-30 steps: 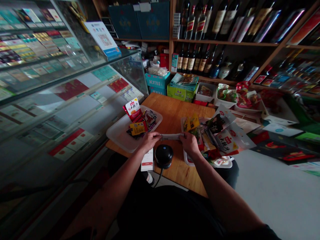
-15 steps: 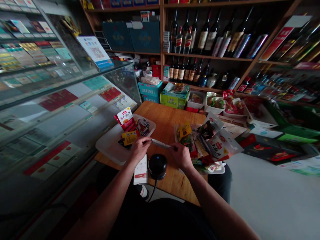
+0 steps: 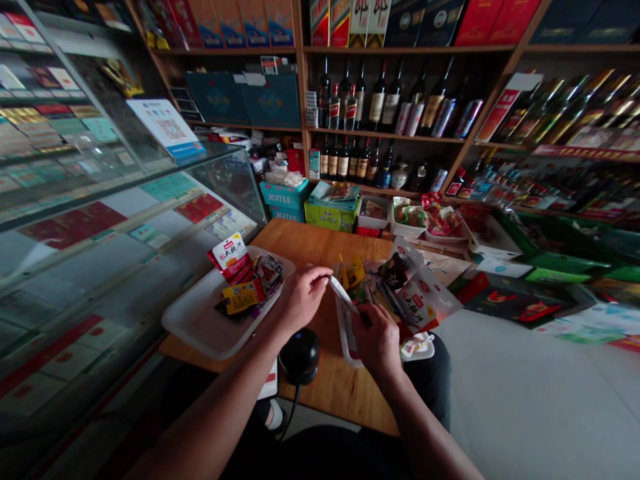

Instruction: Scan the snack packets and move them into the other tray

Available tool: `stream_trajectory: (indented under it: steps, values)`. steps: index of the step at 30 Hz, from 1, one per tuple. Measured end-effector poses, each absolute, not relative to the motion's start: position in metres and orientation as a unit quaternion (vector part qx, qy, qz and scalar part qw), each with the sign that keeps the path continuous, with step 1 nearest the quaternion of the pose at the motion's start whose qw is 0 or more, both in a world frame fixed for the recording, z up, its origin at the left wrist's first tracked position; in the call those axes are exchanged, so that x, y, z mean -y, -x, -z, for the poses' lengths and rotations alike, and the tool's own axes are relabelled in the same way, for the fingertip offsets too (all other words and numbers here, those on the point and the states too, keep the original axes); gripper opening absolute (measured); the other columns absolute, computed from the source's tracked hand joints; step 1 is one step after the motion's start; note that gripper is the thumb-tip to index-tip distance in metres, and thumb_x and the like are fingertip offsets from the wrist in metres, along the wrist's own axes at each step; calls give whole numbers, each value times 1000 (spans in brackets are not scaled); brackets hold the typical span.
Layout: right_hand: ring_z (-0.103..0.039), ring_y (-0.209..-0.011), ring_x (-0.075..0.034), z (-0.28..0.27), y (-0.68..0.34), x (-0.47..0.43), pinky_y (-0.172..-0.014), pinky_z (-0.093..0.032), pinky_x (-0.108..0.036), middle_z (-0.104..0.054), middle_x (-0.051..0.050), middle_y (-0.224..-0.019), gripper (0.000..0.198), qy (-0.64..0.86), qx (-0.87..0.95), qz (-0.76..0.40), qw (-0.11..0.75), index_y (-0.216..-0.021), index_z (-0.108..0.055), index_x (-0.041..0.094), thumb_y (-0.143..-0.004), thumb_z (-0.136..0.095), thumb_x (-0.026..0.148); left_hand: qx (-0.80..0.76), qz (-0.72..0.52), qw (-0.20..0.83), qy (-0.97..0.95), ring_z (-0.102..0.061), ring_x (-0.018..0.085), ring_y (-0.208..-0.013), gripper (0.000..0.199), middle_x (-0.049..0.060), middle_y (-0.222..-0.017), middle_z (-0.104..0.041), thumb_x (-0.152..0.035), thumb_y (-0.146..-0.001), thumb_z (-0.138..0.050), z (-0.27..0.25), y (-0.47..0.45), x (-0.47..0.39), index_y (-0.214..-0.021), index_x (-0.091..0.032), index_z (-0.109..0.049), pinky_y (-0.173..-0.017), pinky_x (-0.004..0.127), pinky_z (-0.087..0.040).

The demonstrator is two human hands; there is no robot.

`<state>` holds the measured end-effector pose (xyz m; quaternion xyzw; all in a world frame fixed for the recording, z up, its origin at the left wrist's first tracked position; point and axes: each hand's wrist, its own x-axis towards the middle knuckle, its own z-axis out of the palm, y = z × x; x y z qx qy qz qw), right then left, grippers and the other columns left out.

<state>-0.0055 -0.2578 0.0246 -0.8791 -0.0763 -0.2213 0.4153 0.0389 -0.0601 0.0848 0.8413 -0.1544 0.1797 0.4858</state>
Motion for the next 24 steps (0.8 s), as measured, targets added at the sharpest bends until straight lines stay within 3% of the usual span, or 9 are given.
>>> stream_trajectory:
  steps: [5, 9, 15, 20, 24]
  values:
    - [-61, -75, -21, -32, 0, 281, -72, -46, -32, -67, -5, -81, 14, 871, 20, 278, 405, -89, -71, 21, -89, -59, 29, 204, -149, 493, -833, -69, 23, -105, 29, 9, -118, -73, -21, -94, -57, -93, -64, 95, -120, -22, -71, -95, 37, -54]
    - [-61, -76, -22, -29, -6, 292, -72, -45, -33, -68, -6, -82, 16, 878, -14, 269, 397, -88, -70, 21, -89, -58, 31, 210, -114, 515, -823, -71, 22, -101, 36, 10, -114, -75, -19, -92, -59, -88, -80, 112, -126, -21, -67, -91, 36, -56]
    - [-62, -78, -23, -10, -17, 301, -75, -45, -34, -69, -6, -83, 17, 885, -25, 229, 405, -88, -71, 20, -88, -57, 30, 174, -88, 505, -841, -72, 23, -91, 20, 10, -102, -77, -21, -91, -60, -74, -74, 113, -104, -20, -76, -85, 35, -56]
    - [-63, -79, -24, 1, -23, 306, -75, -44, -34, -71, -7, -84, 20, 887, -45, 215, 406, -88, -71, 19, -88, -57, 34, 225, -31, 416, -881, -71, 24, -97, 30, 8, -104, -77, -15, -91, -51, -57, -46, 124, -104, -24, -76, -92, 36, -54]
    - [-64, -80, -25, -1, -25, 311, -75, -45, -34, -72, -8, -87, 23, 886, -55, 220, 405, -90, -72, 20, -89, -56, 36, 307, 51, 328, -892, -71, 24, -98, 34, 10, -114, -74, -9, -87, -54, -45, -28, 143, -107, -26, -74, -87, 33, -54]
